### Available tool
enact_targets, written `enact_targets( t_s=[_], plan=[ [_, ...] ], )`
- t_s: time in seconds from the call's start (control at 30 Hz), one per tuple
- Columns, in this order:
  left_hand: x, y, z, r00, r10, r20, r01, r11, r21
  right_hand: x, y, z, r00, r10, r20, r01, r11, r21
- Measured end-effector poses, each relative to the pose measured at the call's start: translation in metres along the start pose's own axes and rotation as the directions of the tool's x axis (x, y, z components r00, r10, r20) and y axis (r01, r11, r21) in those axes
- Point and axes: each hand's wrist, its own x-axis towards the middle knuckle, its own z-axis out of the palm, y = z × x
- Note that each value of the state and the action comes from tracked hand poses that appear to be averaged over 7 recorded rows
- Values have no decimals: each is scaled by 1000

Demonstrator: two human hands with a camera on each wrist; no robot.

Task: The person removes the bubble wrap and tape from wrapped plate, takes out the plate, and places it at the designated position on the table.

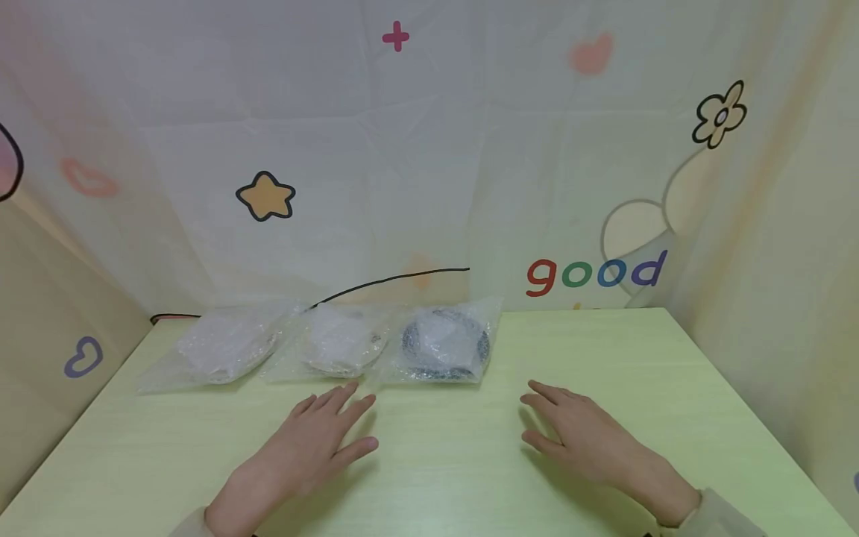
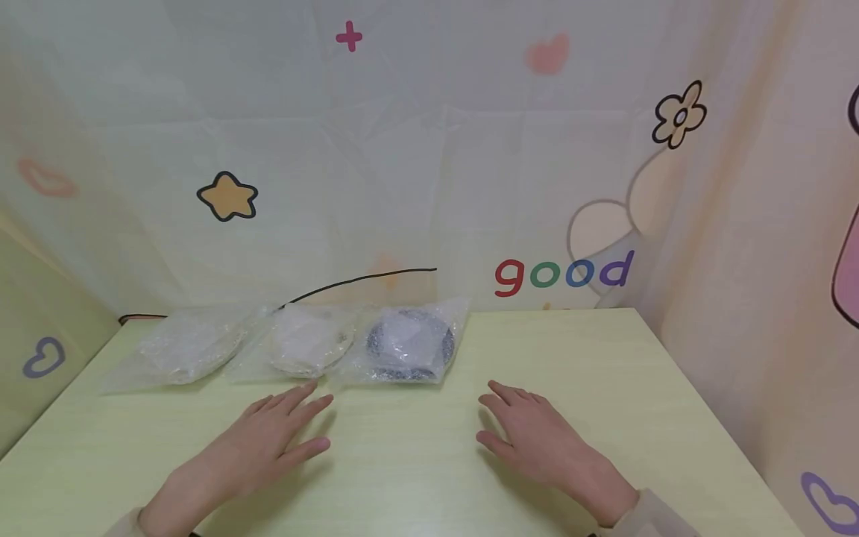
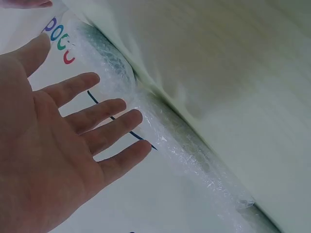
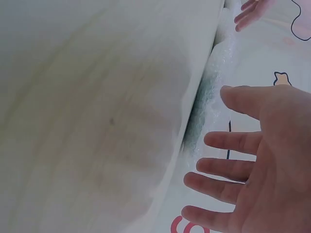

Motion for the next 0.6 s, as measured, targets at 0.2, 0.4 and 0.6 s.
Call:
enact_targets(
  t_s=[0.2, 0.4, 0.6],
  plan=[
    [3, -1, 3, 999, 41, -28, -40, 998, 55, 2, 2, 2, 1000, -2, 22, 2, 1000, -13],
    [4, -1, 3, 997, 63, -48, -60, 996, 66, 6, 1, 2, 999, -51, -5, 51, 999, -3],
    [6, -2, 3, 997, 64, -44, -62, 997, 50, 15, -2, -2, 997, -78, -27, 78, 997, 0]
  ],
)
